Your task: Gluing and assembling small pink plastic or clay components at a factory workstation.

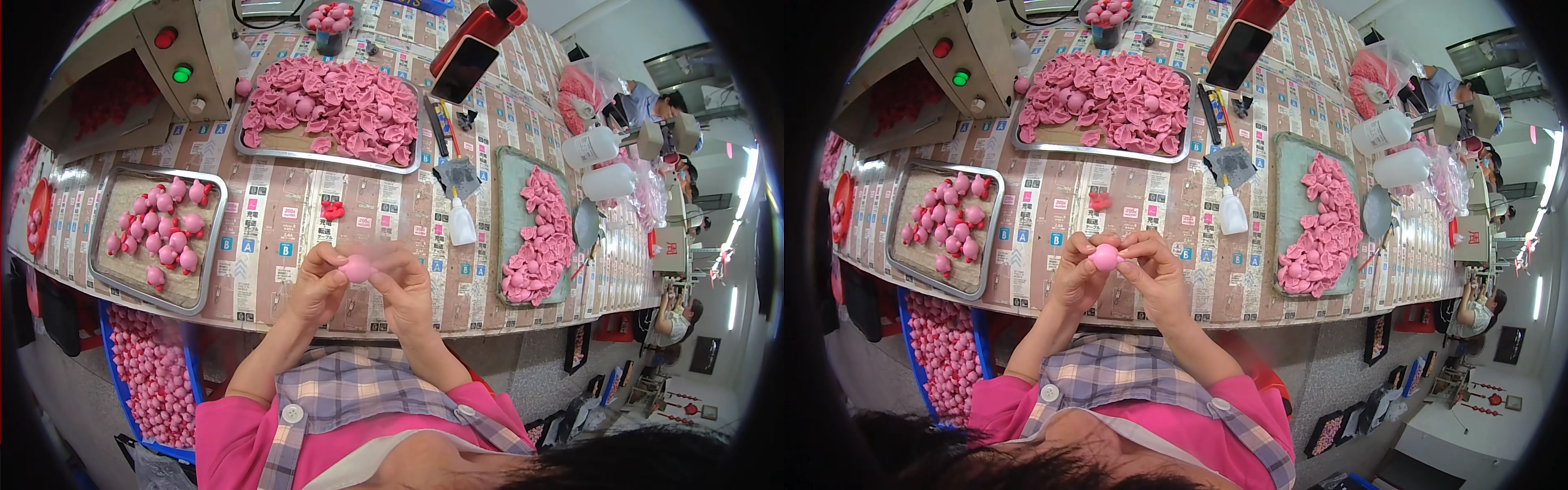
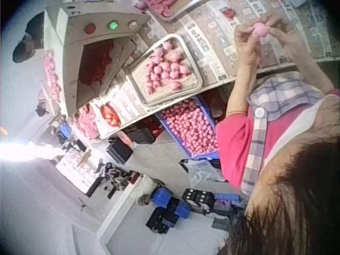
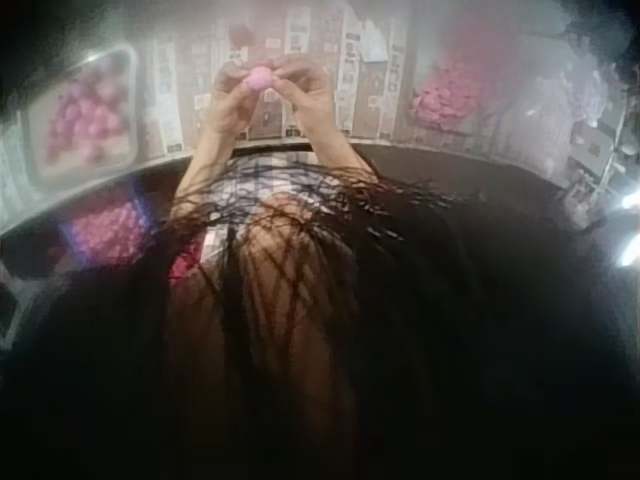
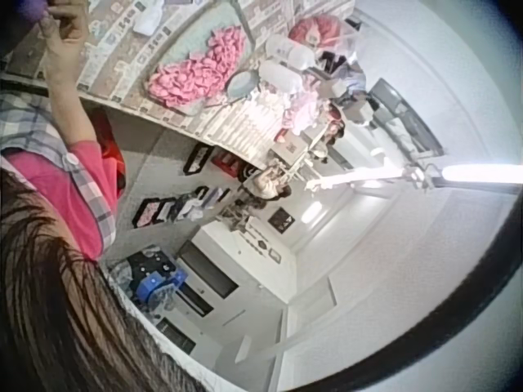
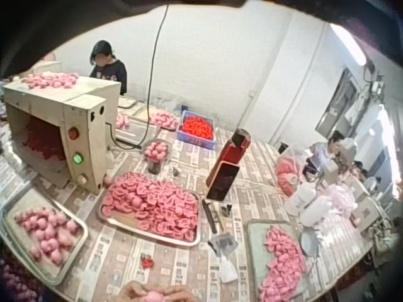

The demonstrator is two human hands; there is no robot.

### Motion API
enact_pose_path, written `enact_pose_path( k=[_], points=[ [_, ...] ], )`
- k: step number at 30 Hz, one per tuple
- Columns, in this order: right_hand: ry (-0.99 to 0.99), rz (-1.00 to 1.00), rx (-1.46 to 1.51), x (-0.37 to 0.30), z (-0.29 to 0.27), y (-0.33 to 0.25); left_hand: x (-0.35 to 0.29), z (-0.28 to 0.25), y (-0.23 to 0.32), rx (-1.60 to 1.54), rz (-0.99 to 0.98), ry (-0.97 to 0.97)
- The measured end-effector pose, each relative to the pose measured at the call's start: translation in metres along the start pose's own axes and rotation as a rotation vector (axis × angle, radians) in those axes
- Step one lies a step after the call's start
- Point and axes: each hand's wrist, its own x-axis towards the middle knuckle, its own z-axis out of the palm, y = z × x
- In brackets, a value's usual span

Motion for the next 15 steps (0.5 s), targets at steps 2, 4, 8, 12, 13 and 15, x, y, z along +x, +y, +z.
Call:
enact_pose_path(
  k=[2, 4, 8, 12, 13, 15],
  points=[
    [0.002, -0.005, 0.008, -0.0009, -0.001, 0.0012, -0.0004, -0.0001, -0.0017, -0.033, -0.003, 0.0],
    [-0.004, -0.01, 0.013, -0.0008, -0.0001, 0.001, -0.001, 0.0005, -0.0015, -0.037, -0.002, 0.001],
    [0.0, 0.012, 0.036, -0.0022, -0.0014, 0.0017, -0.0024, 0.0013, -0.0019, -0.035, -0.011, 0.027],
    [0.003, 0.014, 0.073, -0.0025, -0.0021, 0.0024, -0.0025, 0.0006, -0.0023, -0.003, -0.008, 0.035],
    [0.003, 0.016, 0.081, -0.0026, -0.0022, 0.0024, -0.0023, -0.0001, -0.0026, 0.001, -0.015, 0.033],
    [0.006, 0.017, 0.088, -0.003, -0.0026, 0.0023, -0.0022, -0.0003, -0.0029, 0.002, -0.025, 0.031]
  ],
)
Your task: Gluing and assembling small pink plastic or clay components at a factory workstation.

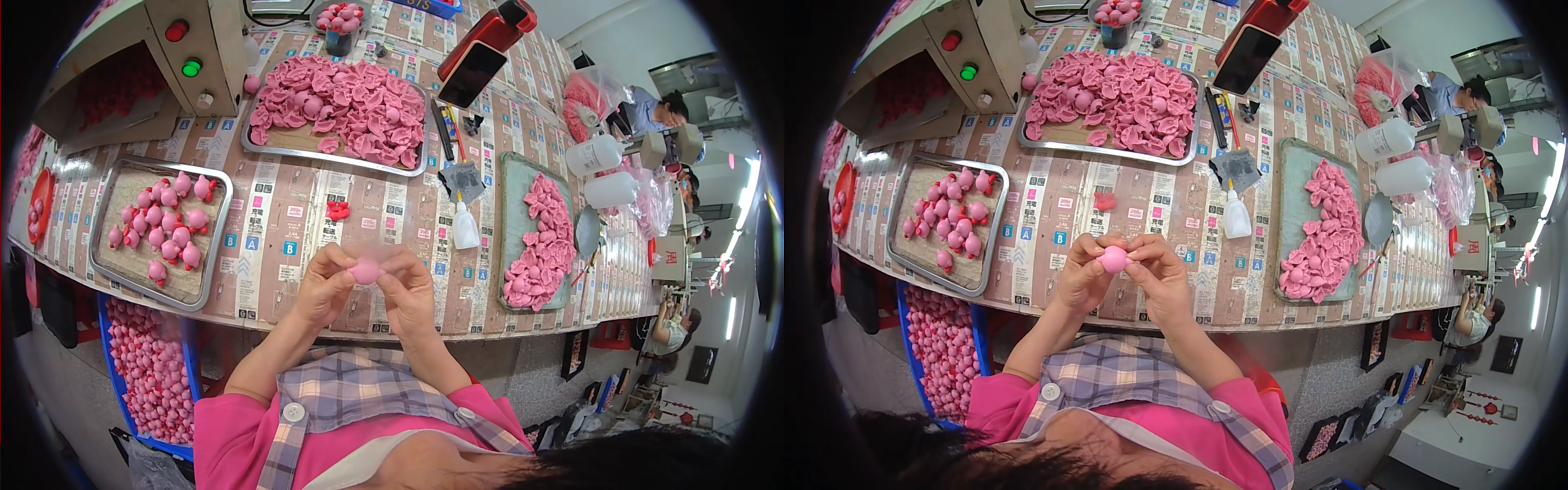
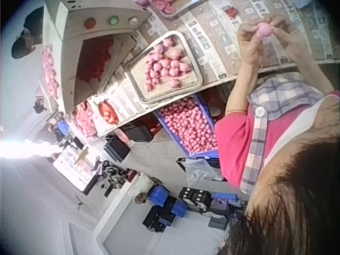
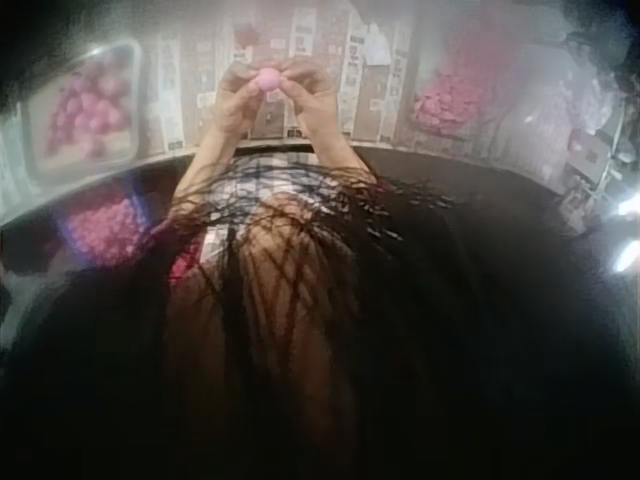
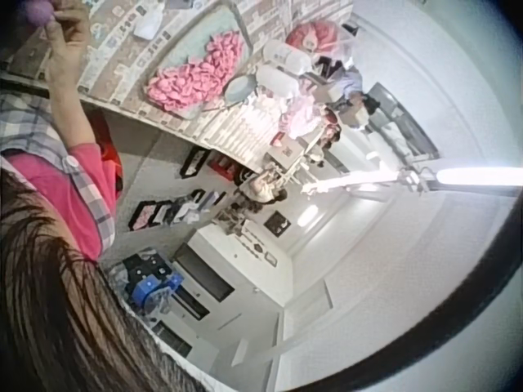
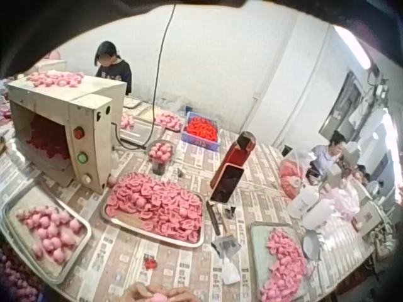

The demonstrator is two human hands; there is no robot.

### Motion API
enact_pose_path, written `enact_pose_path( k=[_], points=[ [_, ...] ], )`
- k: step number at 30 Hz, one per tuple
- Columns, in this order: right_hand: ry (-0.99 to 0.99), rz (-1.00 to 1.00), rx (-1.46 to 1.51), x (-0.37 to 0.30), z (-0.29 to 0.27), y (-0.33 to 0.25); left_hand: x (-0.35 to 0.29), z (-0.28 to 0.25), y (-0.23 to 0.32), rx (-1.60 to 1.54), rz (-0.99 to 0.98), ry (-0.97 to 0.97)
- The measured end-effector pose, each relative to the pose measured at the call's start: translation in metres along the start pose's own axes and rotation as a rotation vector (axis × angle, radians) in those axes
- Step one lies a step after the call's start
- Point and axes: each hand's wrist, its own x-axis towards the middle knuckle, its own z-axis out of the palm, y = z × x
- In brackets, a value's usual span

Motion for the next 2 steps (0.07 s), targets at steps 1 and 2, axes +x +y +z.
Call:
enact_pose_path(
  k=[1, 2],
  points=[
    [-0.004, -0.011, -0.02, 0.0, -0.0001, 0.0003, 0.0001, 0.0001, -0.0001, -0.015, 0.003, -0.008],
    [-0.007, -0.022, -0.039, 0.0, -0.0002, 0.0011, 0.0002, 0.0, -0.0003, -0.03, 0.004, -0.017]
  ],
)
